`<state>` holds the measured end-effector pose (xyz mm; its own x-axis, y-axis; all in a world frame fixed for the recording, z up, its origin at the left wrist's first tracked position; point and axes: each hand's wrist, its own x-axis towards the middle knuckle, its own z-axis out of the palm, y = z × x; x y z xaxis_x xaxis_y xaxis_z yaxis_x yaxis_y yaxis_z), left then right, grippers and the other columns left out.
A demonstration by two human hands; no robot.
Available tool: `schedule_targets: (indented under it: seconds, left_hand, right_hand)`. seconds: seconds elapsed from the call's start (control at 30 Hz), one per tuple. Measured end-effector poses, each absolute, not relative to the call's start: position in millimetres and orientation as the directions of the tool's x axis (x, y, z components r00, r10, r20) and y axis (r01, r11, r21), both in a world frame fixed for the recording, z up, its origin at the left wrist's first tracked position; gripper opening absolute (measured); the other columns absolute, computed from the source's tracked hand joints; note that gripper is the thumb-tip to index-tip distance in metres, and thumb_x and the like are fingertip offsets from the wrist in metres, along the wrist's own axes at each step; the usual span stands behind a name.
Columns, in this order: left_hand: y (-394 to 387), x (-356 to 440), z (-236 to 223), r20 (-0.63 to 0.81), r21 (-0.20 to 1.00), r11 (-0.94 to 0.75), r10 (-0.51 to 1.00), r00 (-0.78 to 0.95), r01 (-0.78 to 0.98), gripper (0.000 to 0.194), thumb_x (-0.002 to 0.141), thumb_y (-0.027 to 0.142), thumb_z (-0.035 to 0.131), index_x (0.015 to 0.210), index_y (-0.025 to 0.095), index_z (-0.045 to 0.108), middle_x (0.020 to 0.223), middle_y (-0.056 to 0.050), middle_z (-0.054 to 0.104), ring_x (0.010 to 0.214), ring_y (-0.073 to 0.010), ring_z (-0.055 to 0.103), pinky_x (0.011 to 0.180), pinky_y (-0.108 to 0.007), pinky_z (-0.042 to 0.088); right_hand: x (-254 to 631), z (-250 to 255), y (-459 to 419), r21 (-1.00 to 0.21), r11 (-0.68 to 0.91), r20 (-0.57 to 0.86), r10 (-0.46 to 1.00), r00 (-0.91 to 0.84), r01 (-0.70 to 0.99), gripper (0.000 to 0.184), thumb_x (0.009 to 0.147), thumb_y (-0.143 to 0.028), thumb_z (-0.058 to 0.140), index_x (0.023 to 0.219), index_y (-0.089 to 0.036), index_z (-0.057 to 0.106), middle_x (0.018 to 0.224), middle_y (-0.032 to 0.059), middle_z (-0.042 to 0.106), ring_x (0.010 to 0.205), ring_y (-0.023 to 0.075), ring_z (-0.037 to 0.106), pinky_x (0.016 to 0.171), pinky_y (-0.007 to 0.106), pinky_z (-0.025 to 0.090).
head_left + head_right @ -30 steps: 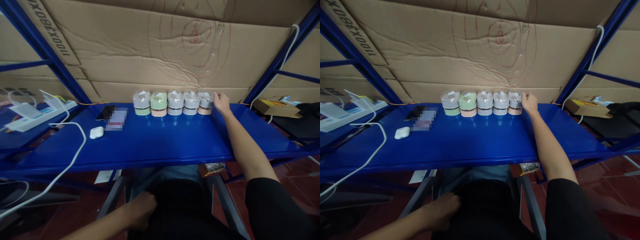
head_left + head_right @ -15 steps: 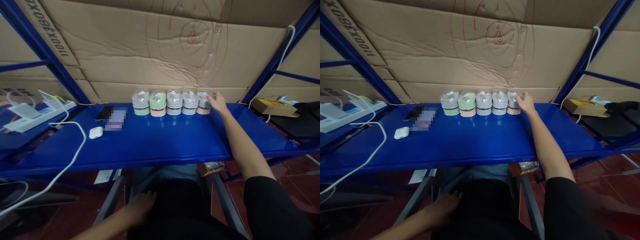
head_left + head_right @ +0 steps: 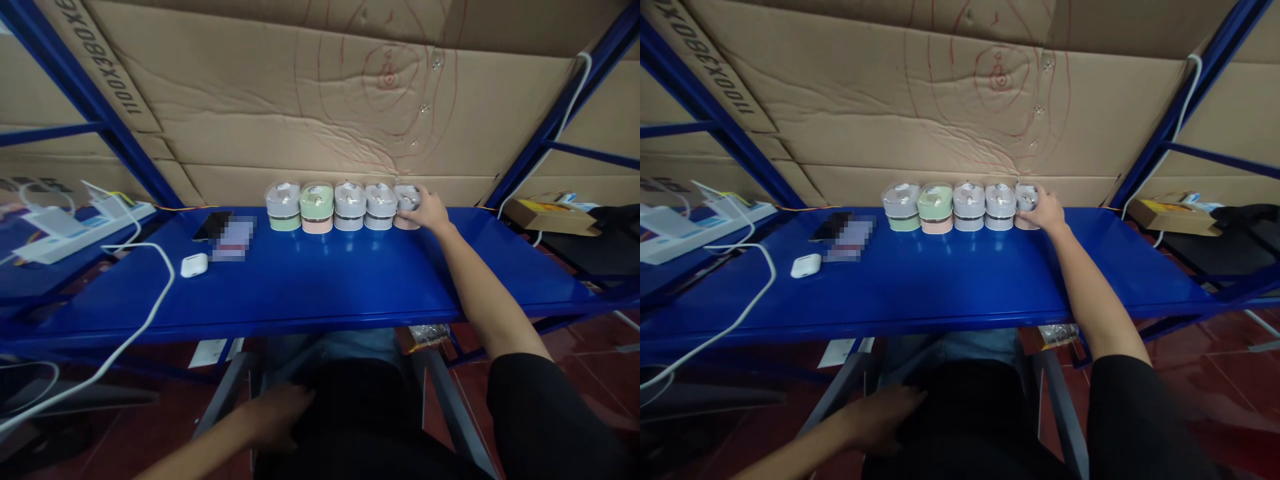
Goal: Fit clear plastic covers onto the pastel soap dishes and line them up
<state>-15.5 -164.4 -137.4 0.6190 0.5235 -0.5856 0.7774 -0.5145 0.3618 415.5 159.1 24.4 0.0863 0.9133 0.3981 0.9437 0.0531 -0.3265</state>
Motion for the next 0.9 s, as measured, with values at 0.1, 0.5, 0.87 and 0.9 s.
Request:
schedule_targets:
  seconds: [0.1, 0.5, 0.87, 0.9]
  left_hand:
    - [-176, -10, -130, -0.578, 0.306, -0.592, 0.507, 0.639, 0.746, 0.043, 0.089, 0.029, 0.083, 0.130, 0.018, 0.078, 0.132, -0.020, 0.082, 0.122, -0.0435, 0.081, 0.106, -0.056, 0.067]
    - [-138, -6, -52, -0.562, 0.125, -0.474, 0.690, 0.455, 0.872, 0.019, 0.105, 0.020, 0.067, 0.109, 0.016, 0.085, 0.114, -0.019, 0.087, 0.112, -0.0423, 0.085, 0.094, -0.049, 0.065]
    - [8, 15, 53, 0.293, 0.767, -0.481, 0.851, 0.436, 0.424, 0.087, 0.078, 0.056, 0.094, 0.146, 0.017, 0.057, 0.140, -0.020, 0.074, 0.123, -0.0339, 0.077, 0.103, -0.049, 0.064]
    - [30, 15, 45, 0.290, 0.764, -0.471, 0.861, 0.417, 0.441, 0.107, 0.071, 0.054, 0.099, 0.157, 0.016, 0.048, 0.151, -0.025, 0.068, 0.135, -0.0378, 0.072, 0.113, -0.054, 0.061]
  right_hand:
    - [412, 26, 157, -0.338, 0.013, 0.386, 0.914, 0.126, 0.941, 0.106, 0.076, -0.056, 0.093, 0.167, -0.021, 0.052, 0.144, 0.0264, 0.067, 0.131, 0.0495, 0.069, 0.111, 0.065, 0.057]
    - [436, 54, 149, -0.585, 0.078, 0.538, 0.782, 0.315, 0.807, 0.081, 0.072, -0.044, 0.093, 0.144, -0.016, 0.069, 0.141, 0.0250, 0.077, 0.135, 0.0479, 0.070, 0.117, 0.065, 0.054]
    - [351, 74, 63, -0.529, 0.742, 0.462, 0.658, -0.594, 0.411, 0.097, 0.072, -0.051, 0.094, 0.161, -0.029, 0.062, 0.165, 0.0092, 0.065, 0.153, 0.0411, 0.061, 0.133, 0.059, 0.044]
    - [341, 64, 63, -0.543, 0.742, 0.410, 0.643, -0.647, 0.393, 0.098, 0.071, -0.049, 0.095, 0.161, -0.030, 0.062, 0.165, 0.0091, 0.066, 0.153, 0.0411, 0.061, 0.133, 0.060, 0.044]
